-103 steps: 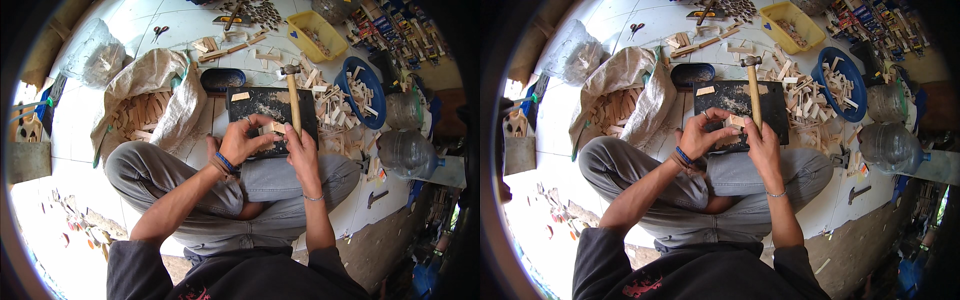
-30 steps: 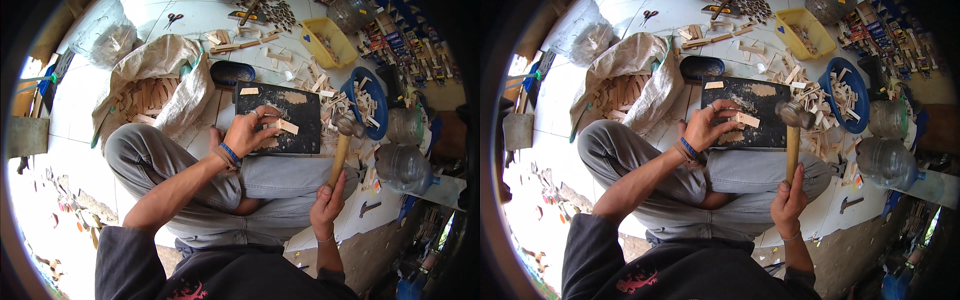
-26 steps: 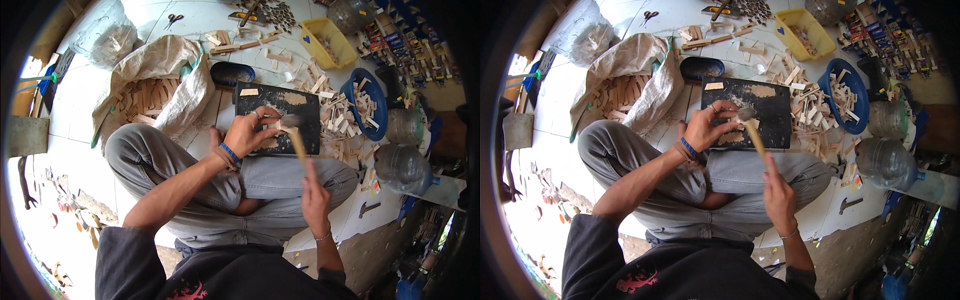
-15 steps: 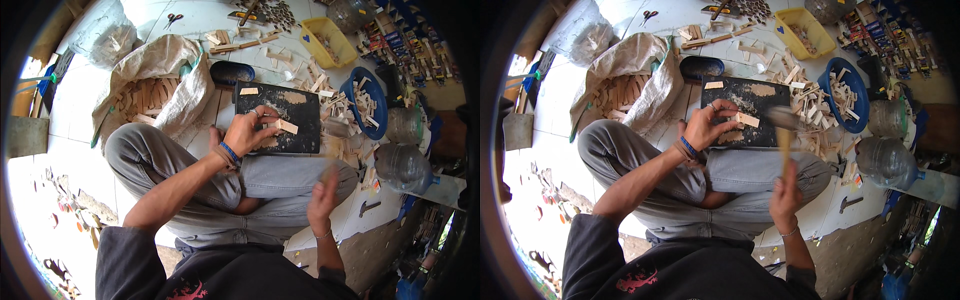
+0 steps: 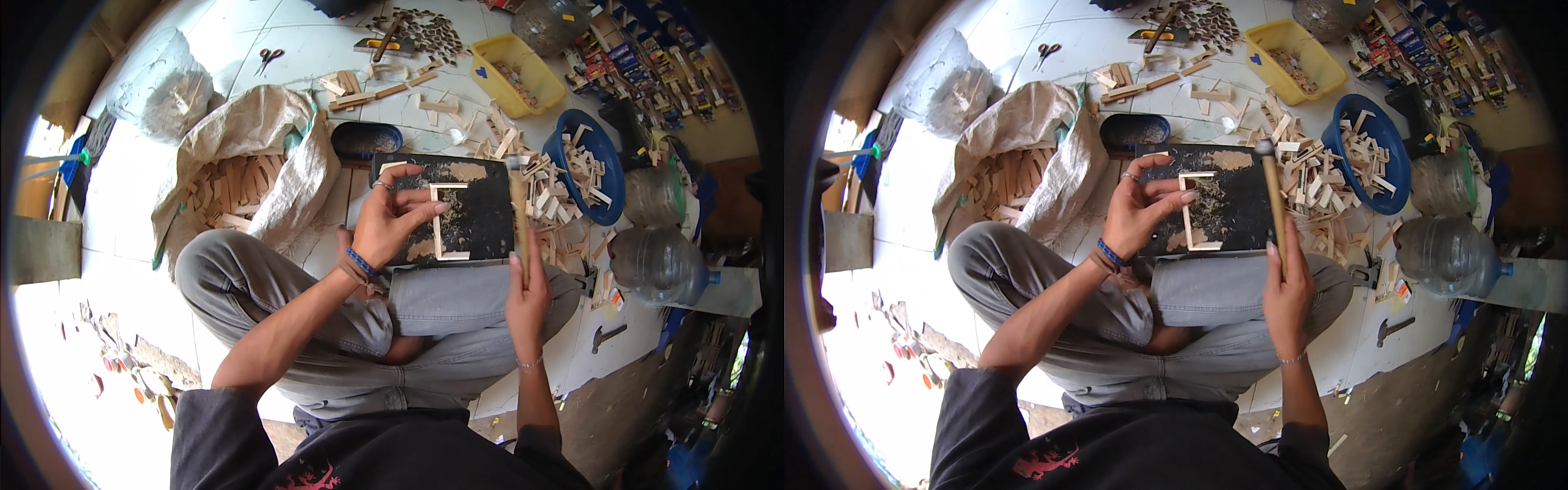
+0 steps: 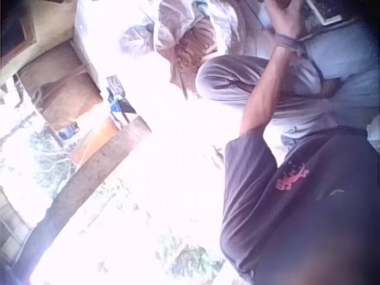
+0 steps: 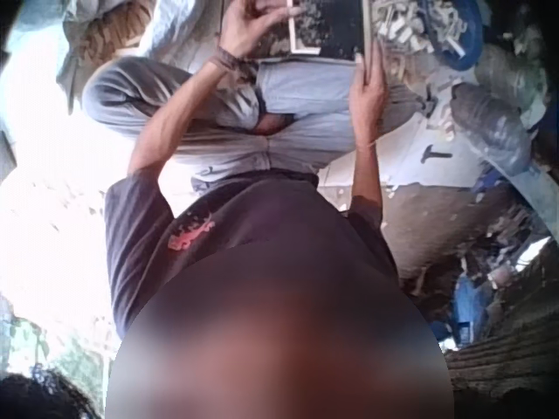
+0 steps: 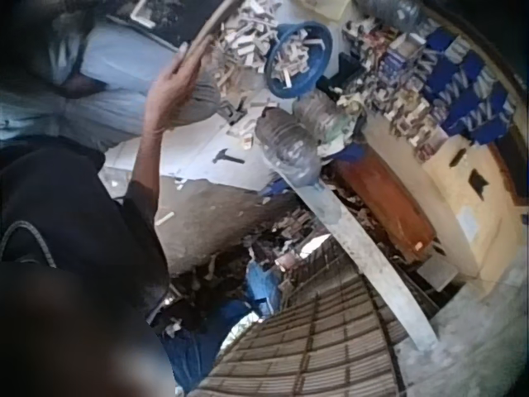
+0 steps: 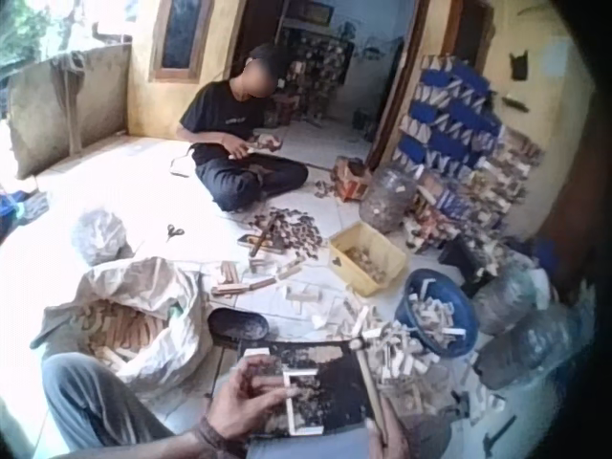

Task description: The person sits cross-legged on the floor and repeatedly splits small wooden pieces using a hammer and a small chisel. They pick up pieces from a sack, place them on a black board, strike them with the hammer, and set the split pieces aside.

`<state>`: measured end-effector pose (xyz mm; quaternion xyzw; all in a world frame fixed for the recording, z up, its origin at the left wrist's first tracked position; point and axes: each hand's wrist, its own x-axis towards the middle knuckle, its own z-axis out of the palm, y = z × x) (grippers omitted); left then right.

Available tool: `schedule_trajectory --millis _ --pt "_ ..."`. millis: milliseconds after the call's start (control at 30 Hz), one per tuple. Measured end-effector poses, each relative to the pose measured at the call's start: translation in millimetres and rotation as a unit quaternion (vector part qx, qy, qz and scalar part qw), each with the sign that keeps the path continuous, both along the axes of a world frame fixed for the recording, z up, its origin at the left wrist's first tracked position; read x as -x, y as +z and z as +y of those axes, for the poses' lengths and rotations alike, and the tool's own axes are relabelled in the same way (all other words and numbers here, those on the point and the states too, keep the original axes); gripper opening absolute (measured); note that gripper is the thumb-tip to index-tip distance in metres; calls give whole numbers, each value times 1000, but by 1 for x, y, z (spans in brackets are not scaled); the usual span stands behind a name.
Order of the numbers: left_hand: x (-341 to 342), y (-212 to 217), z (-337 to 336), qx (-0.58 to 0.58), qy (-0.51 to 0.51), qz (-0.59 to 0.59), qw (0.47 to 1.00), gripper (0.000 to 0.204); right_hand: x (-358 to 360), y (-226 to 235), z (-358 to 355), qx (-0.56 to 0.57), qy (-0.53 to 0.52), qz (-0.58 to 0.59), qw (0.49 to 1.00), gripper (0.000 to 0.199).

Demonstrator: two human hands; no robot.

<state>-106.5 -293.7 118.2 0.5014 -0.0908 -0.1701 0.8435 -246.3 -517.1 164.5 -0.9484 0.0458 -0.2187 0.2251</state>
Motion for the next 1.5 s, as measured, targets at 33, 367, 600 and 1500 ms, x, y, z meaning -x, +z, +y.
schedule_trajectory --millis 33,367,600,1500 --pt "0 2 2 14 -11 0 1000 58 -3 -8 1 -89 -27 52 994 50" --pt "3 22 6 55 -44 35 997 46 -12 -41 12 57 -67 76 993 45" --pt "2 33 11 76 -72 45 993 31 -6 1 47 -294 31 116 948 34" --pt "-21 60 55 -410 -334 -185 828 58 -60 -26 -33 -500 -103 51 858 36"
